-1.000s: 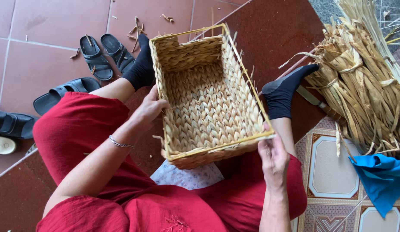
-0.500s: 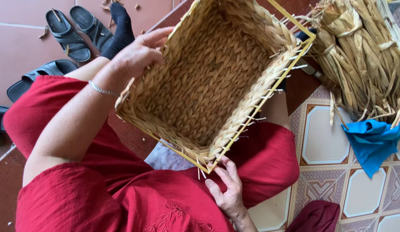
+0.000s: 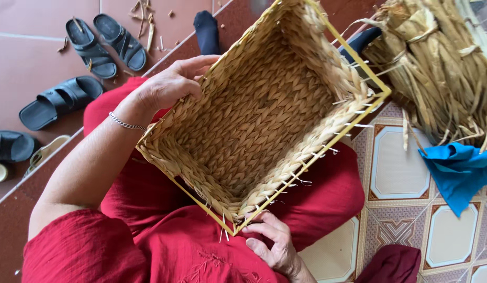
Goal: The person weaves a rectangular basket using dried palm leaves, interlacing strands through a bamboo frame. They use scissors to trim excess material and a knife to adjust the weave, working on the floor with materials nearby.
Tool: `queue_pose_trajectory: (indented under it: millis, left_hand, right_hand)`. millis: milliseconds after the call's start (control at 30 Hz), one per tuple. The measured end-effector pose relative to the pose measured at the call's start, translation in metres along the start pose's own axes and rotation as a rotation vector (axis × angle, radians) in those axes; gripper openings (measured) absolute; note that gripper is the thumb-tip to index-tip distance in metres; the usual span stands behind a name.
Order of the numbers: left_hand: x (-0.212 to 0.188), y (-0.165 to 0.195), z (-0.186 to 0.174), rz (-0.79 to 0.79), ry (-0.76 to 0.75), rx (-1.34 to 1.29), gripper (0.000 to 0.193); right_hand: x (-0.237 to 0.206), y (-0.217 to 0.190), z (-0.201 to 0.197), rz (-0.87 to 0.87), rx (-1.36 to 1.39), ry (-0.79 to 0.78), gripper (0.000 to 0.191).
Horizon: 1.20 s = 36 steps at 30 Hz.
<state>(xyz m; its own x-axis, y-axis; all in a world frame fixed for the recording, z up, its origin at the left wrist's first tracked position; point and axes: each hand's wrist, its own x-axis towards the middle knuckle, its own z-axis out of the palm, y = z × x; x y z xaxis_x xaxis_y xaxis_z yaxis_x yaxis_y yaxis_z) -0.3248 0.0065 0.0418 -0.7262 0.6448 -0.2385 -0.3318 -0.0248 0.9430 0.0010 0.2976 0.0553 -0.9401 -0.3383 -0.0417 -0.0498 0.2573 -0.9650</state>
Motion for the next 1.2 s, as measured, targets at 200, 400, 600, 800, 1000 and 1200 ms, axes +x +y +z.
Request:
queue_pose_trajectory:
  millis: [200, 400, 600, 800, 1000, 1200]
  left_hand:
    - [-0.001, -0.009, 0.017, -0.024, 0.138, 0.020, 0.067]
    - [-0.007, -0.019, 0.025, 0.127, -0.001, -0.090, 0.061]
    - [-0.009, 0.007, 0.045, 0.007, 0.180, 0.223, 0.060]
    - [0.011, 0.017, 0.115, 0.898, 0.480, 0.891, 0.026]
    - [0.113, -0.037, 0.185, 0.206, -0.094, 0.766, 0.019]
    - [0.192, -0.101, 0.228, -0.019, 0.013, 0.047, 0.042]
  right_hand:
    - [-0.002, 0.003, 0.003, 0.077, -0.059, 0.059, 0.012]
    - [-0.010, -0.001, -0.028, 0.143, -0.058, 0.067, 0.012]
    - [-0.066, 0.032, -0.160, -0.014, 0.098, 1.236, 0.014]
    - [-0.090, 0.151, -0.206, 0.821, 0.243, 1.257, 0.018]
    - [-0.105, 0.191, -0.161, 0.955, 0.046, 1.352, 0.021]
    - [-0.114, 0.180, -0.148, 1.012, -0.010, 1.401, 0.026]
